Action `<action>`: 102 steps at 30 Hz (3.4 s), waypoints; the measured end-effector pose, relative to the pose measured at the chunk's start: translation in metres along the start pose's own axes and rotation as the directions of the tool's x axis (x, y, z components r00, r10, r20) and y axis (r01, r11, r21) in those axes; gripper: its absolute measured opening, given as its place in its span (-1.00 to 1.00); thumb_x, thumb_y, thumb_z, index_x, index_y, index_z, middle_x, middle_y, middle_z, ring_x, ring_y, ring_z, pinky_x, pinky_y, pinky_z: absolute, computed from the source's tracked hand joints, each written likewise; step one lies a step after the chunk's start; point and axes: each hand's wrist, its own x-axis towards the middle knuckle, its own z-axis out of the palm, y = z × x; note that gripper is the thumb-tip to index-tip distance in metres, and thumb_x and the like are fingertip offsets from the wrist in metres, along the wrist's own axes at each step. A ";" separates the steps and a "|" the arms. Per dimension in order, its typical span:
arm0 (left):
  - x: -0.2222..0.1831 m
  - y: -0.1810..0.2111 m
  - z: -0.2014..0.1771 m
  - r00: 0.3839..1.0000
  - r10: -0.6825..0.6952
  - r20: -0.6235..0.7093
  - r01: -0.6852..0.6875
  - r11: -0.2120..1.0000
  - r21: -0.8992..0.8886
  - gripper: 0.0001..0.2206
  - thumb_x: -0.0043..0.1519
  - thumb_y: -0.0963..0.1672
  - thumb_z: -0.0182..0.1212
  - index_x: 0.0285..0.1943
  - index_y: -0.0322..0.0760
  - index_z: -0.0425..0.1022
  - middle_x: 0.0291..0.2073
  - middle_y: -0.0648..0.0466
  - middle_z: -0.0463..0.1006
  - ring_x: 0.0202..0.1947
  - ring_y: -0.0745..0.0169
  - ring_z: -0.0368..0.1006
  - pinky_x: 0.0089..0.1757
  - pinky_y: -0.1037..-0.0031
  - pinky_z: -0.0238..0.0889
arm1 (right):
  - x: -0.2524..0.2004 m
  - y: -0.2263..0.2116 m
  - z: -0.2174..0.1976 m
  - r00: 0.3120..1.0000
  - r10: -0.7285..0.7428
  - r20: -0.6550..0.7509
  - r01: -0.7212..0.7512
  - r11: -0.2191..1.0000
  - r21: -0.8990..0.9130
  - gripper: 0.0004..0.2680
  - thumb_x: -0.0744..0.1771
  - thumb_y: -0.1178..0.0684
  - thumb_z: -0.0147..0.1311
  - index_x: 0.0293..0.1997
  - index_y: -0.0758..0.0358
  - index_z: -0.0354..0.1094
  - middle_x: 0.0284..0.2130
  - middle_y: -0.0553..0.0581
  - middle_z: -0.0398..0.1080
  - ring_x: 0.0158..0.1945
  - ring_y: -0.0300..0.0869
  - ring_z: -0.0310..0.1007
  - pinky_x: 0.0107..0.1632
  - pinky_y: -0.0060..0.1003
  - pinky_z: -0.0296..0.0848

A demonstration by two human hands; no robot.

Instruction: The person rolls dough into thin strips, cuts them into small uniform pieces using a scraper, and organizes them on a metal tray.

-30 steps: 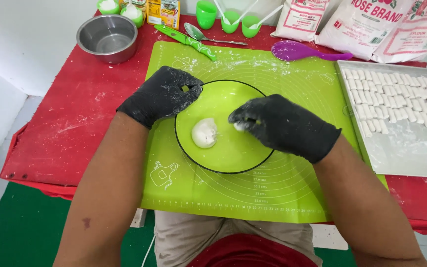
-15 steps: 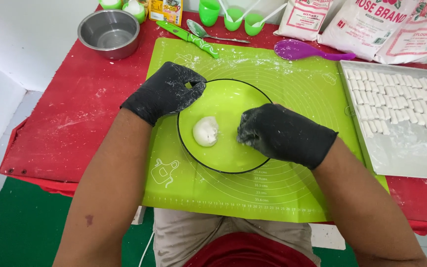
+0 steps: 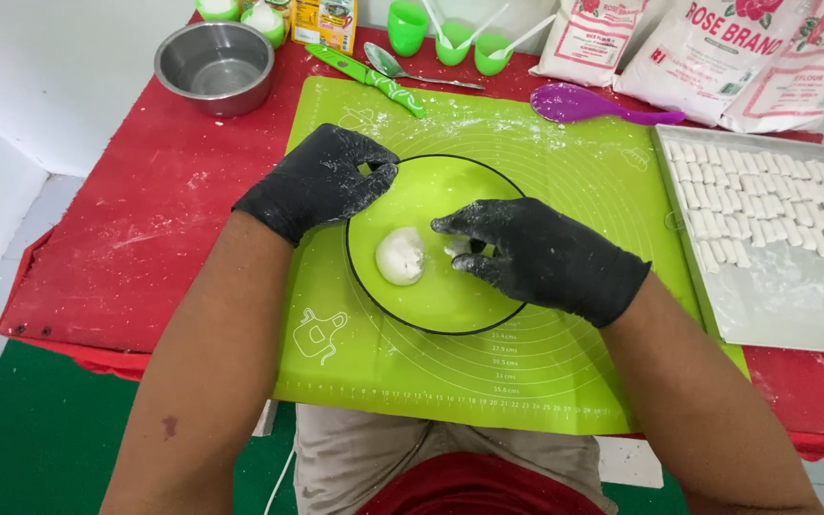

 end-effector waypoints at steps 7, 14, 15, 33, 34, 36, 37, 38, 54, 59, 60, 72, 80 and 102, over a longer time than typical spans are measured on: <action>-0.001 0.000 0.002 1.000 -0.028 0.002 0.028 1.000 0.006 -0.73 0.25 -0.03 0.23 0.03 -0.16 0.70 -0.10 -0.12 0.67 -0.03 -0.24 0.56 0.00 0.15 0.43 | 0.004 0.001 0.011 0.998 0.013 0.065 0.002 0.976 -0.217 -0.88 0.34 0.06 0.11 -0.15 0.20 0.55 -0.25 0.33 0.56 -0.07 0.23 0.57 0.00 0.05 0.53; 0.001 -0.004 0.005 1.000 0.004 -0.011 -0.004 1.000 0.007 -0.74 0.24 -0.05 0.22 0.00 -0.18 0.70 -0.13 -0.14 0.67 -0.04 -0.27 0.55 -0.02 0.10 0.44 | 0.001 -0.013 0.013 0.985 0.049 0.164 -0.040 0.998 -0.055 -0.90 0.32 0.03 0.13 -0.22 0.09 0.58 -0.24 0.24 0.60 -0.04 0.18 0.58 0.00 0.04 0.53; 0.001 -0.005 0.006 1.000 0.004 -0.009 -0.004 1.000 0.007 -0.74 0.24 -0.04 0.23 -0.01 -0.16 0.70 -0.14 -0.11 0.67 -0.04 -0.24 0.56 -0.02 0.12 0.44 | 0.000 -0.014 0.011 0.986 0.041 0.159 -0.035 0.999 -0.038 -0.89 0.32 0.01 0.13 -0.21 0.09 0.59 -0.22 0.24 0.60 -0.02 0.18 0.58 0.02 0.04 0.53; 0.003 -0.008 0.007 1.000 -0.020 -0.012 0.020 1.000 -0.018 -0.75 0.25 -0.04 0.23 0.00 -0.14 0.70 -0.13 -0.08 0.68 -0.07 -0.22 0.58 -0.04 0.14 0.45 | -0.005 -0.012 0.010 0.985 -0.037 0.168 0.035 0.999 0.019 -0.85 0.33 -0.02 0.15 -0.09 0.07 0.58 -0.11 0.23 0.60 0.06 0.16 0.56 0.09 0.04 0.52; 0.000 -0.004 0.005 1.000 -0.021 -0.013 0.020 1.000 -0.017 -0.75 0.25 -0.04 0.23 0.00 -0.14 0.70 -0.13 -0.08 0.68 -0.07 -0.22 0.58 -0.04 0.14 0.45 | -0.007 -0.012 0.008 0.985 -0.038 0.169 0.035 0.999 0.019 -0.85 0.33 -0.02 0.15 -0.09 0.07 0.58 -0.11 0.23 0.60 0.06 0.16 0.56 0.09 0.04 0.52; -0.004 0.005 0.000 1.000 -0.005 -0.016 0.004 1.000 -0.027 -0.76 0.25 -0.05 0.24 0.00 -0.15 0.70 -0.13 -0.09 0.68 -0.08 -0.24 0.58 -0.05 0.13 0.44 | -0.010 -0.011 0.004 0.979 -0.006 0.202 -0.010 0.997 0.078 -0.83 0.34 -0.01 0.10 -0.09 0.16 0.58 -0.13 0.32 0.60 0.06 0.21 0.56 0.11 0.08 0.50; -0.004 0.007 -0.001 1.000 -0.003 -0.016 0.002 1.000 -0.027 -0.76 0.25 -0.05 0.24 0.00 -0.15 0.70 -0.13 -0.09 0.68 -0.08 -0.24 0.58 -0.05 0.13 0.44 | -0.009 -0.010 -0.002 0.980 -0.004 0.201 -0.011 0.997 0.077 -0.83 0.34 -0.01 0.10 -0.09 0.16 0.58 -0.13 0.32 0.60 0.06 0.21 0.56 0.11 0.08 0.50; -0.005 0.008 -0.001 1.000 -0.010 -0.012 0.010 0.999 -0.039 -0.75 0.25 -0.05 0.23 0.01 -0.16 0.70 -0.12 -0.11 0.68 -0.08 -0.25 0.58 -0.05 0.14 0.44 | -0.008 -0.009 -0.008 0.986 -0.038 0.163 0.035 0.999 0.015 -0.83 0.35 0.04 0.08 -0.07 0.22 0.55 -0.15 0.37 0.59 0.03 0.24 0.56 0.09 0.11 0.50; 0.001 -0.005 0.003 1.000 -0.029 -0.008 0.029 0.999 -0.030 -0.74 0.24 -0.03 0.24 0.00 -0.13 0.70 -0.12 -0.09 0.67 -0.07 -0.25 0.57 -0.06 0.12 0.44 | -0.004 -0.013 0.006 0.984 -0.097 0.152 0.102 0.994 -0.027 -0.89 0.33 0.14 0.16 -0.12 0.23 0.56 -0.21 0.40 0.57 0.01 0.30 0.52 0.04 0.15 0.47; 0.005 -0.015 0.008 1.000 -0.023 -0.009 0.022 1.000 -0.013 -0.74 0.25 -0.03 0.23 0.00 -0.15 0.70 -0.13 -0.12 0.67 -0.07 -0.26 0.57 -0.05 0.12 0.45 | -0.009 0.004 0.016 0.972 -0.158 0.171 0.172 0.983 -0.068 -0.87 0.34 0.00 0.13 -0.10 0.11 0.55 -0.19 0.24 0.60 0.04 0.22 0.52 0.11 0.03 0.47; 0.007 -0.017 0.009 1.000 -0.016 -0.013 0.016 1.000 -0.023 -0.73 0.25 -0.04 0.23 0.02 -0.17 0.69 -0.13 -0.13 0.67 -0.07 -0.25 0.57 -0.05 0.15 0.45 | -0.010 0.007 0.017 0.968 -0.183 0.172 0.200 0.976 -0.084 -0.86 0.34 0.00 0.12 -0.09 0.12 0.54 -0.17 0.28 0.58 0.04 0.23 0.51 0.12 0.05 0.46; 0.002 -0.008 0.006 0.995 0.094 -0.033 -0.095 0.995 -0.013 -0.75 0.21 -0.06 0.24 -0.06 -0.24 0.70 -0.17 -0.17 0.67 -0.07 -0.34 0.54 -0.06 0.01 0.44 | -0.003 -0.007 0.010 0.945 -0.129 0.301 0.084 0.984 0.159 -0.85 0.30 -0.14 0.20 -0.10 -0.14 0.58 -0.25 -0.03 0.66 -0.15 -0.03 0.68 -0.07 -0.18 0.63; -0.006 0.007 -0.004 0.999 0.027 -0.018 -0.028 0.999 -0.042 -0.72 0.21 -0.04 0.20 -0.03 -0.21 0.70 -0.14 -0.15 0.67 -0.07 -0.27 0.57 -0.05 0.13 0.46 | -0.010 0.013 0.008 0.955 -0.296 -0.028 0.287 0.941 -0.178 -0.86 0.30 -0.01 0.27 -0.17 0.18 0.57 -0.20 0.26 0.60 0.02 0.11 0.57 0.06 -0.06 0.52; 0.005 -0.017 -0.008 0.997 0.066 -0.036 -0.064 0.995 0.076 -0.79 0.20 -0.01 0.19 -0.18 -0.06 0.70 -0.25 -0.03 0.68 -0.10 -0.22 0.55 -0.06 0.15 0.45 | -0.010 -0.003 -0.009 0.947 -0.202 0.249 0.121 0.944 0.306 -0.92 0.29 -0.03 0.25 -0.25 -0.05 0.66 -0.22 -0.05 0.73 -0.07 -0.15 0.72 0.04 -0.17 0.57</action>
